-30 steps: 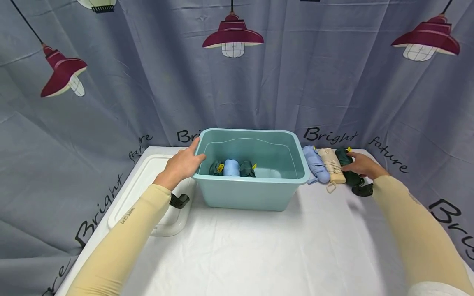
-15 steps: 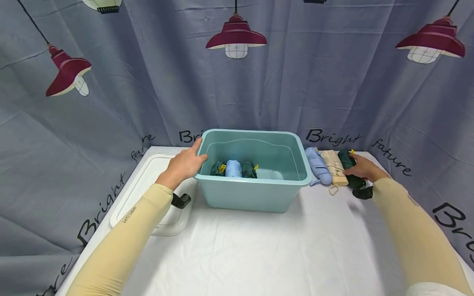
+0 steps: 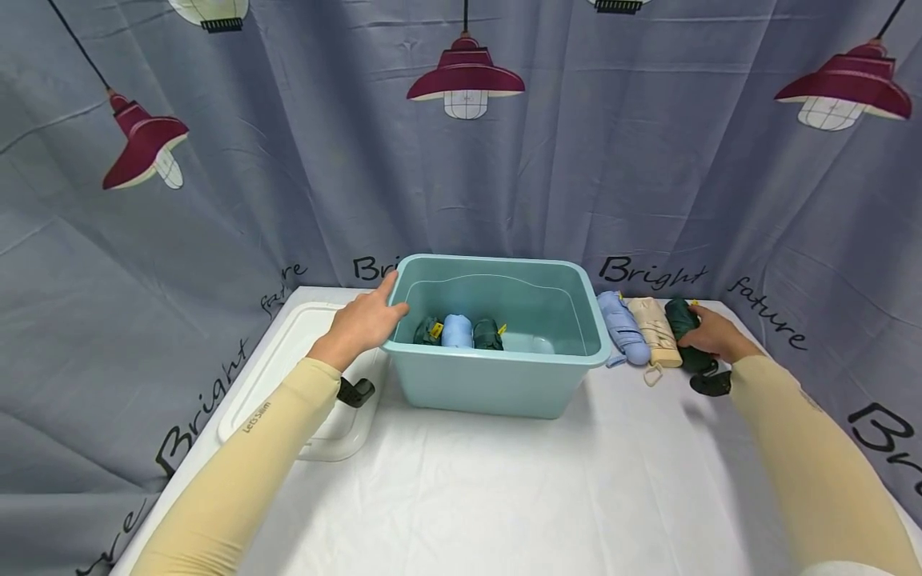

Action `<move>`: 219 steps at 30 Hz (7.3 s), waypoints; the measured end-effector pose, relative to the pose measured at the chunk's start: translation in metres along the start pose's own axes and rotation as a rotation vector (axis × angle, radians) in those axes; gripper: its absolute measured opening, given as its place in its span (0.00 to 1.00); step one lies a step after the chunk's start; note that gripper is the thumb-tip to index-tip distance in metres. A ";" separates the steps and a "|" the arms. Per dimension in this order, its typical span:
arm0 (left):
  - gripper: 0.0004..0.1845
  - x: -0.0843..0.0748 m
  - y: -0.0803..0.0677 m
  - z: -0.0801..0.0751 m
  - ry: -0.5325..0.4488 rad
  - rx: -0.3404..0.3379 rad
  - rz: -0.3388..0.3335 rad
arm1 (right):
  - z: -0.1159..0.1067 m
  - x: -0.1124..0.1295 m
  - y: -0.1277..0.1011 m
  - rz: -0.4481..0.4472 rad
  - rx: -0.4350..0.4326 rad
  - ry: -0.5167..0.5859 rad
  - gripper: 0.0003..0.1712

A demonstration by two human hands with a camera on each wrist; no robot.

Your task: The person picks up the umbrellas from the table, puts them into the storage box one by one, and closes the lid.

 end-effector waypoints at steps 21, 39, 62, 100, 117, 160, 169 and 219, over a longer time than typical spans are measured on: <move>0.41 -0.001 -0.001 0.000 0.004 0.024 -0.001 | -0.005 -0.001 -0.017 0.003 -0.099 0.020 0.54; 0.42 0.000 -0.002 -0.001 0.010 0.026 0.007 | -0.006 0.026 -0.032 -0.038 -0.090 0.170 0.54; 0.41 0.000 -0.004 -0.002 0.001 0.015 0.020 | -0.003 0.102 -0.080 -0.179 -0.040 0.243 0.52; 0.41 0.002 -0.005 0.001 -0.025 0.026 0.027 | 0.013 0.196 -0.144 -0.311 0.014 0.131 0.49; 0.42 0.001 -0.005 -0.001 -0.037 0.024 0.027 | 0.030 0.231 -0.158 -0.365 0.090 0.063 0.43; 0.41 0.003 0.000 -0.001 -0.030 0.035 0.012 | 0.107 0.286 -0.091 -0.256 0.448 -0.186 0.37; 0.41 0.003 0.000 0.000 -0.032 0.036 0.008 | 0.113 0.293 -0.081 -0.209 0.525 -0.220 0.37; 0.41 0.000 -0.001 -0.004 -0.030 0.038 -0.001 | 0.171 0.283 -0.049 0.043 0.896 -0.225 0.49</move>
Point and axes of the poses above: each hand's wrist, its own y-axis towards the middle knuckle, its own z-axis out of the palm, x = y × z, the point moved 3 cm from there along y, towards the middle knuckle, and after that the axes turned 9 degrees about y, right-handed, at the moved point
